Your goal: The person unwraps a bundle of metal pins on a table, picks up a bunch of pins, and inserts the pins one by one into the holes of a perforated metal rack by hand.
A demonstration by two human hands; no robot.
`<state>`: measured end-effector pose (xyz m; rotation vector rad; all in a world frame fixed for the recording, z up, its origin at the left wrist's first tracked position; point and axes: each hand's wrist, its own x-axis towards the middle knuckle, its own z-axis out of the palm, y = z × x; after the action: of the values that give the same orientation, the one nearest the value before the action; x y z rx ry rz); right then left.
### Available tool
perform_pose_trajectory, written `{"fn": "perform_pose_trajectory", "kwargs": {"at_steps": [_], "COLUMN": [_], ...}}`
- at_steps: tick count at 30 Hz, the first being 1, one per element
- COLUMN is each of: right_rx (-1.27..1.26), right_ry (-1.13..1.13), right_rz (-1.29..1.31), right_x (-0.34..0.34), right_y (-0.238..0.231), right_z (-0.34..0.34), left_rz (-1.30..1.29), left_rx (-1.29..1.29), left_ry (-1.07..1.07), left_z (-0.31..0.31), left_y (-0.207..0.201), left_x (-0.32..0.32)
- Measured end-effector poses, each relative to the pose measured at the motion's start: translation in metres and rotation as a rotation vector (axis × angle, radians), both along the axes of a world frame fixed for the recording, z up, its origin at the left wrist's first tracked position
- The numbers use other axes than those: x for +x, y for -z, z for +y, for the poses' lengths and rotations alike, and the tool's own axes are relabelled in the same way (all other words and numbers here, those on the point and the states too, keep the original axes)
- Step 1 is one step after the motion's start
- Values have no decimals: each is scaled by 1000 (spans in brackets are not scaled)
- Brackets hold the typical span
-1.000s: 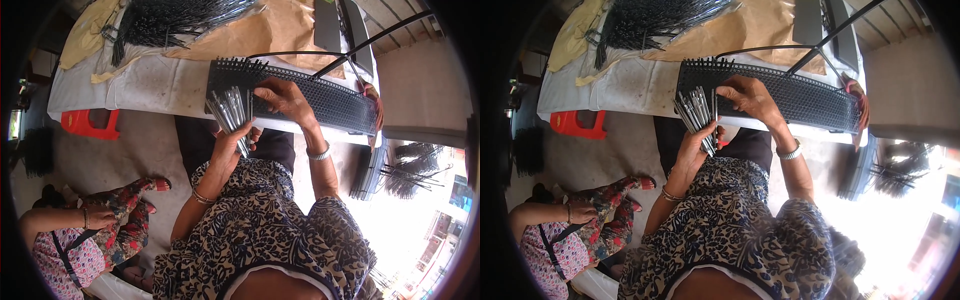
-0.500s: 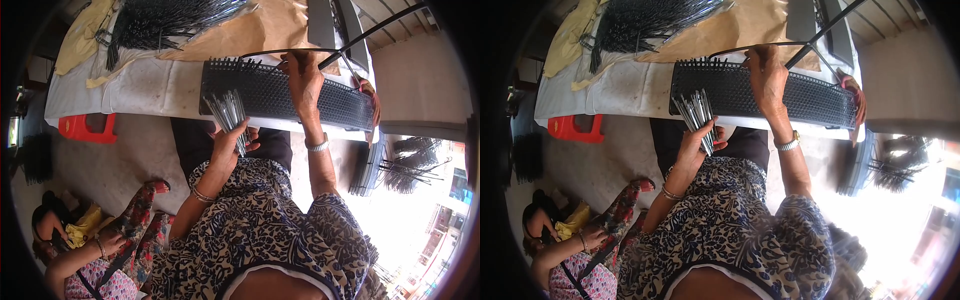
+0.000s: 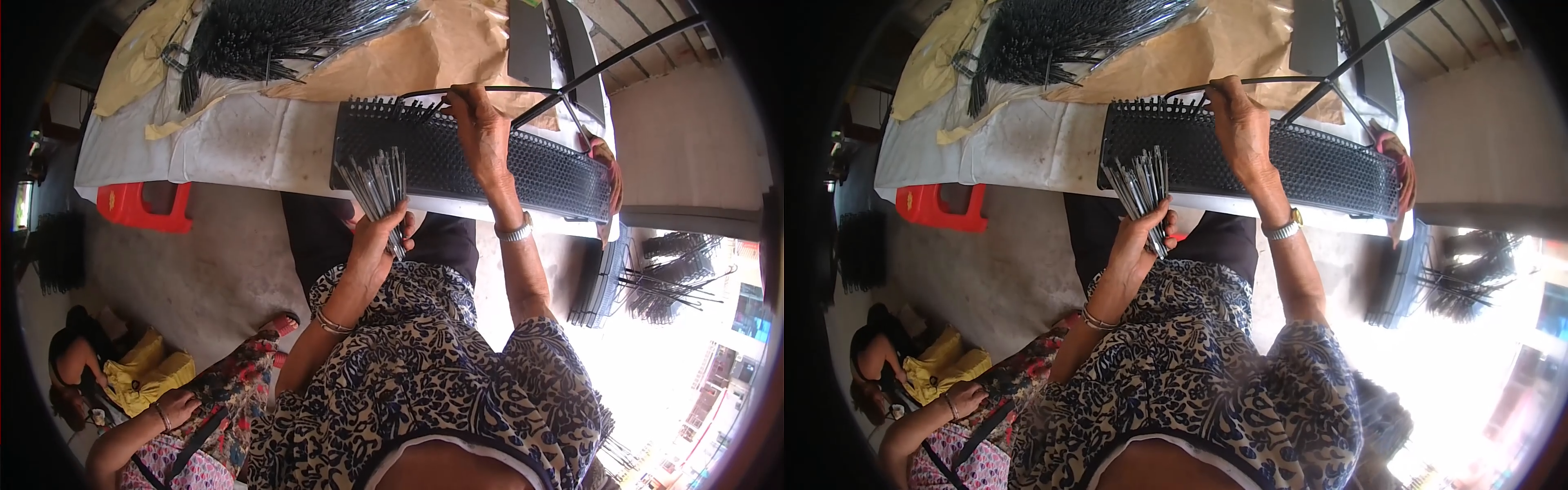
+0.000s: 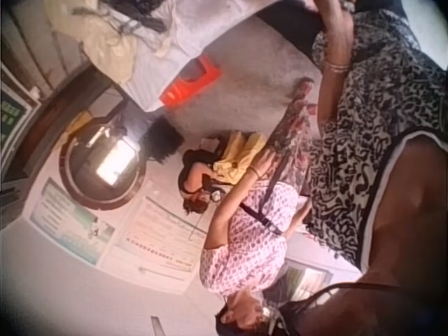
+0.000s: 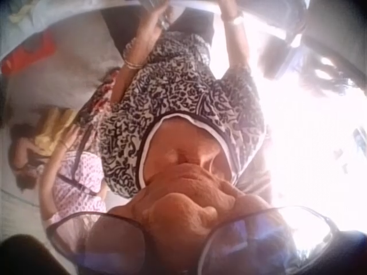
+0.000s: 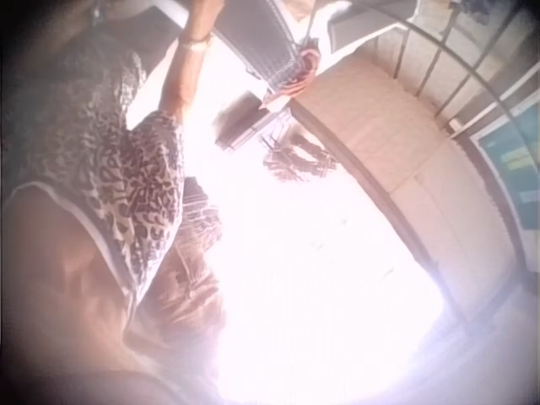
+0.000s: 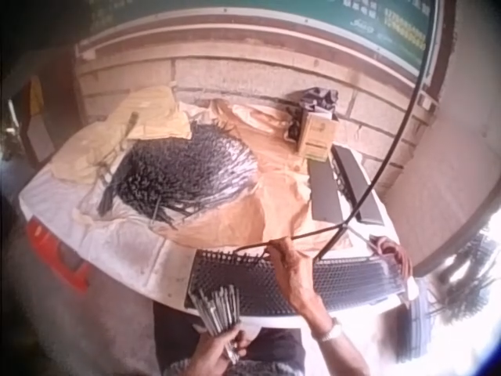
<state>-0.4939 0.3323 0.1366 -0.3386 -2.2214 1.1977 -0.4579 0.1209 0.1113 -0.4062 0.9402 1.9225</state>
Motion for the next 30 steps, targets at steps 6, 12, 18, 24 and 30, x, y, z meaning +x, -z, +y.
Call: {"fn": "perform_pose_trajectory", "kwargs": {"at_steps": [6,12,18,24,30], "right_rx": [262,186,-526,-718,-753], "right_ry": [-100,-7,-402,-369,-337], "right_rz": [-130,-459,-430,-408,-391], "right_x": [7,32,53,52,47], "right_y": [-1,-20,-18,-18,-28], "right_z": [8,2,-25,-33,-41], "left_rz": [26,67,118,154,199], "left_rx": [4,-5,-30,-98,-132], "left_ry": [-2,-2,35,50,65], "left_z": [5,4,6,5,-1], "left_y": [-9,-13,-12,-21,-21], "left_x": [5,7,12,10,6]}}
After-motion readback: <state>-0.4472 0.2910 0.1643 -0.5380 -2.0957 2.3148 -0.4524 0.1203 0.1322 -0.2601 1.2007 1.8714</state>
